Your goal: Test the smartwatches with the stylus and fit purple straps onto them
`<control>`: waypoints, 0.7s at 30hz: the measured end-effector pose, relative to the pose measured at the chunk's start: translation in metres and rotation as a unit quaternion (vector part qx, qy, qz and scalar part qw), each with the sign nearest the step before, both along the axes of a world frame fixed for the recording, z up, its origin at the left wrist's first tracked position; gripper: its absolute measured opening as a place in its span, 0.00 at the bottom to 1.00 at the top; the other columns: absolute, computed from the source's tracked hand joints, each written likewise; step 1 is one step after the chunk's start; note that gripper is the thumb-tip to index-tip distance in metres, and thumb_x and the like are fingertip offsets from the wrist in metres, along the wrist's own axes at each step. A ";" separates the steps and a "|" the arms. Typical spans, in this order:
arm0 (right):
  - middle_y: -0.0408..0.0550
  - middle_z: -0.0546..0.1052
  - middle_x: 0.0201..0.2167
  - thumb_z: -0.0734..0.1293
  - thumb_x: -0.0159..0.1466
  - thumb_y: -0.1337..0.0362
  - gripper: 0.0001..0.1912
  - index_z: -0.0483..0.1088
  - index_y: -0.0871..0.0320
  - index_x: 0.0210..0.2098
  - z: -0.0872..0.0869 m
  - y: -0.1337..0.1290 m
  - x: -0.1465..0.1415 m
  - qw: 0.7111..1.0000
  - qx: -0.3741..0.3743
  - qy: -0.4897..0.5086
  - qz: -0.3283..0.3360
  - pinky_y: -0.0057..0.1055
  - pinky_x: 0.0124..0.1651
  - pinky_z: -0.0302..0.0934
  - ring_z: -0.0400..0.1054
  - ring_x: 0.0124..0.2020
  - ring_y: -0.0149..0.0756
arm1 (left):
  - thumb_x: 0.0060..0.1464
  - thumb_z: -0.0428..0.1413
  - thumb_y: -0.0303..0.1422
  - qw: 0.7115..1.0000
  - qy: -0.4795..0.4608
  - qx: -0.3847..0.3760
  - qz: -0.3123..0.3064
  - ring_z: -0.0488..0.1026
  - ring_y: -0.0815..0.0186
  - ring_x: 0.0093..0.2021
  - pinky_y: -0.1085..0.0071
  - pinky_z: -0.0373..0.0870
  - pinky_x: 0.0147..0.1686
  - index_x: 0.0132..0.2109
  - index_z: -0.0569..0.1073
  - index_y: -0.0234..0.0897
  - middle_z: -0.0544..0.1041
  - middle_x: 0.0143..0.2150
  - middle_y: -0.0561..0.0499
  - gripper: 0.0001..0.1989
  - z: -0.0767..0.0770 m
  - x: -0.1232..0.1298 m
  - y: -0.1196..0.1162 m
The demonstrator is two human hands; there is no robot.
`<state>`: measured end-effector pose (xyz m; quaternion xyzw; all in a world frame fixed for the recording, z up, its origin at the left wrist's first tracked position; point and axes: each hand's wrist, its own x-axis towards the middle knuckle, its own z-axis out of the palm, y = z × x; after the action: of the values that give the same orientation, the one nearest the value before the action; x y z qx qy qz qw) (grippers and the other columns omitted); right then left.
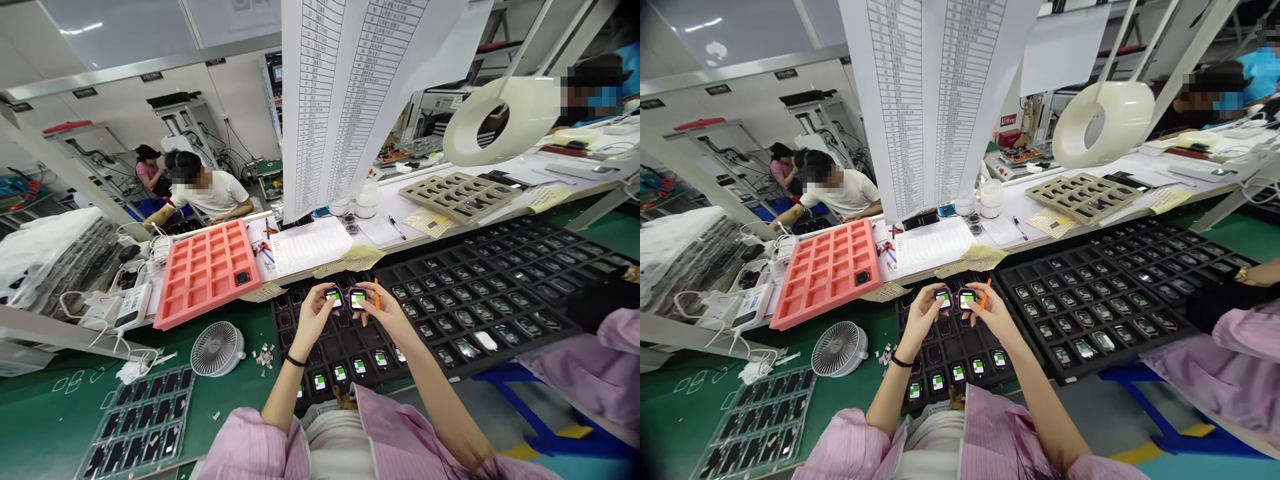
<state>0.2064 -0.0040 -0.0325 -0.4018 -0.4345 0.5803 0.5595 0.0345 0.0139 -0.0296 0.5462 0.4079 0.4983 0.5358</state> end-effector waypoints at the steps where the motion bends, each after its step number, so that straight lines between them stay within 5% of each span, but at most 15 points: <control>1: 0.43 0.74 0.32 0.71 0.56 0.57 0.18 0.68 0.55 0.43 0.002 0.001 -0.003 1.000 0.002 -0.008 -0.013 0.28 0.20 0.62 0.69 0.21 0.30 | 0.54 0.56 0.44 1.000 0.006 -0.002 0.008 0.68 0.76 0.24 0.78 0.64 0.20 0.47 0.71 0.36 0.74 0.41 0.48 0.19 0.002 0.000 -0.001; 5: 0.40 0.71 0.25 0.67 0.60 0.54 0.13 0.69 0.55 0.40 0.006 0.002 -0.009 1.000 -0.006 -0.014 -0.026 0.27 0.19 0.60 0.67 0.19 0.30 | 0.57 0.53 0.47 1.000 0.016 -0.005 0.023 0.66 0.76 0.22 0.78 0.64 0.19 0.47 0.72 0.36 0.74 0.38 0.49 0.19 0.006 -0.001 -0.004; 12: 0.48 0.74 0.40 0.69 0.59 0.56 0.19 0.67 0.53 0.48 0.009 -0.003 -0.010 0.999 0.028 -0.001 0.022 0.29 0.21 0.65 0.71 0.27 0.33 | 0.54 0.56 0.45 1.000 -0.008 0.014 0.012 0.68 0.73 0.29 0.77 0.70 0.25 0.48 0.70 0.37 0.73 0.42 0.47 0.20 0.008 0.000 -0.006; 21: 0.48 0.74 0.41 0.67 0.61 0.56 0.17 0.67 0.52 0.48 0.014 -0.008 -0.011 1.000 0.022 -0.014 0.015 0.29 0.23 0.65 0.73 0.28 0.34 | 0.53 0.58 0.42 0.999 0.020 0.027 0.018 0.69 0.71 0.33 0.78 0.70 0.27 0.48 0.70 0.36 0.73 0.43 0.47 0.19 0.010 -0.002 -0.009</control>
<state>0.1951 -0.0123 -0.0186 -0.3912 -0.4608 0.5733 0.5532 0.0320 0.0046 -0.0197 0.5632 0.4148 0.5072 0.5036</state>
